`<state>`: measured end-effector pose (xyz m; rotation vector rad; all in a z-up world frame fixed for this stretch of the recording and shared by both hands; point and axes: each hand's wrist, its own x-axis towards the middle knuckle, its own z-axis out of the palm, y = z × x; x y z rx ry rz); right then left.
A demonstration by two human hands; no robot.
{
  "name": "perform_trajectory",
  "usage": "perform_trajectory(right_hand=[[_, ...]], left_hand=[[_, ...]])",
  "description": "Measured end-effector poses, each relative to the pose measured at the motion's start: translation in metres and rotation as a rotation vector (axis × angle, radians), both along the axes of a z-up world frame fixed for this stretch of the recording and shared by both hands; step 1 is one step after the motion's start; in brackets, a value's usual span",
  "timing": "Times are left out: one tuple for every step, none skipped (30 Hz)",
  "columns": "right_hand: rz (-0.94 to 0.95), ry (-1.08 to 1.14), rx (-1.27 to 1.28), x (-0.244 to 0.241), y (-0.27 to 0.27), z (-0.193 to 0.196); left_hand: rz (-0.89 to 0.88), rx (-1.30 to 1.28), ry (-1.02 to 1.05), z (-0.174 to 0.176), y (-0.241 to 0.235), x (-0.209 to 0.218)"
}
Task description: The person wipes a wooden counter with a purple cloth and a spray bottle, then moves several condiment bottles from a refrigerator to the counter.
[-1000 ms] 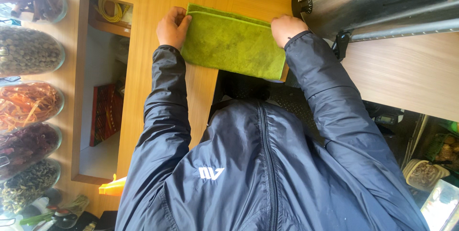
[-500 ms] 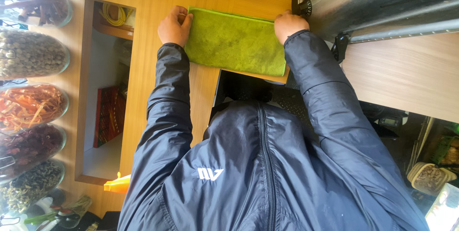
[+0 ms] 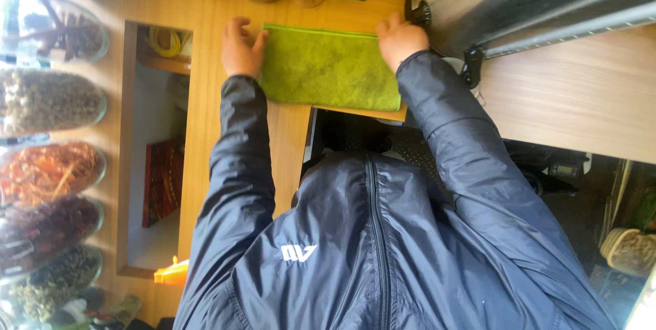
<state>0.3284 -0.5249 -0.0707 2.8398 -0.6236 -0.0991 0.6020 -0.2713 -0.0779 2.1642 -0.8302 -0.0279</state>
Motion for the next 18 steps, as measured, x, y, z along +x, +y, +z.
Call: perform_trajectory(right_hand=[[0.010,0.001,0.014,0.001,0.011,0.014],[0.019,0.003,0.028,0.003,0.023,0.026],[0.025,0.005,0.045,0.004,0.037,0.037],[0.037,-0.007,0.141,0.001,0.053,0.046],[0.049,-0.023,0.232,-0.001,0.067,0.053],[0.085,-0.043,0.228,-0.001,0.084,0.055],[0.121,-0.062,0.224,-0.004,0.094,0.055],[0.111,-0.102,0.290,-0.010,0.096,0.052],[0.094,-0.141,0.355,-0.018,0.099,0.044],[0.076,-0.182,0.418,-0.027,0.101,0.035],[0.058,-0.191,0.414,-0.037,0.100,0.026],[0.039,-0.199,0.409,-0.046,0.099,0.018],[0.020,-0.208,0.401,-0.057,0.095,0.013],[-0.015,-0.200,0.407,-0.065,0.090,0.010],[-0.045,-0.185,0.426,-0.070,0.094,0.006],[-0.076,-0.171,0.447,-0.074,0.098,0.002],[-0.083,-0.166,0.433,-0.076,0.100,0.000],[-0.091,-0.161,0.420,-0.078,0.103,-0.002]], left_hand=[[0.020,-0.015,0.018,0.004,0.003,-0.008],[0.040,-0.030,0.035,0.007,0.006,-0.018],[-0.042,-0.049,-0.094,0.009,0.008,-0.031],[-0.125,-0.070,-0.223,0.009,0.011,-0.045],[-0.180,-0.013,-0.185,0.009,0.012,-0.062],[-0.235,0.045,-0.148,0.009,0.014,-0.079],[-0.236,0.122,-0.199,0.008,0.016,-0.093],[-0.236,0.198,-0.251,0.007,0.018,-0.106],[-0.244,0.272,-0.303,0.006,0.021,-0.117],[-0.257,0.315,-0.259,0.005,0.027,-0.121],[-0.278,0.353,-0.219,0.006,0.028,-0.117],[-0.300,0.391,-0.181,0.007,0.029,-0.112],[-0.305,0.408,-0.189,0.008,0.029,-0.107],[-0.310,0.424,-0.199,0.009,0.030,-0.100],[-0.310,0.454,-0.200,0.009,0.036,-0.098],[-0.314,0.464,-0.190,0.007,0.040,-0.096],[-0.320,0.469,-0.187,0.005,0.038,-0.093],[-0.325,0.475,-0.184,0.001,0.037,-0.092]])
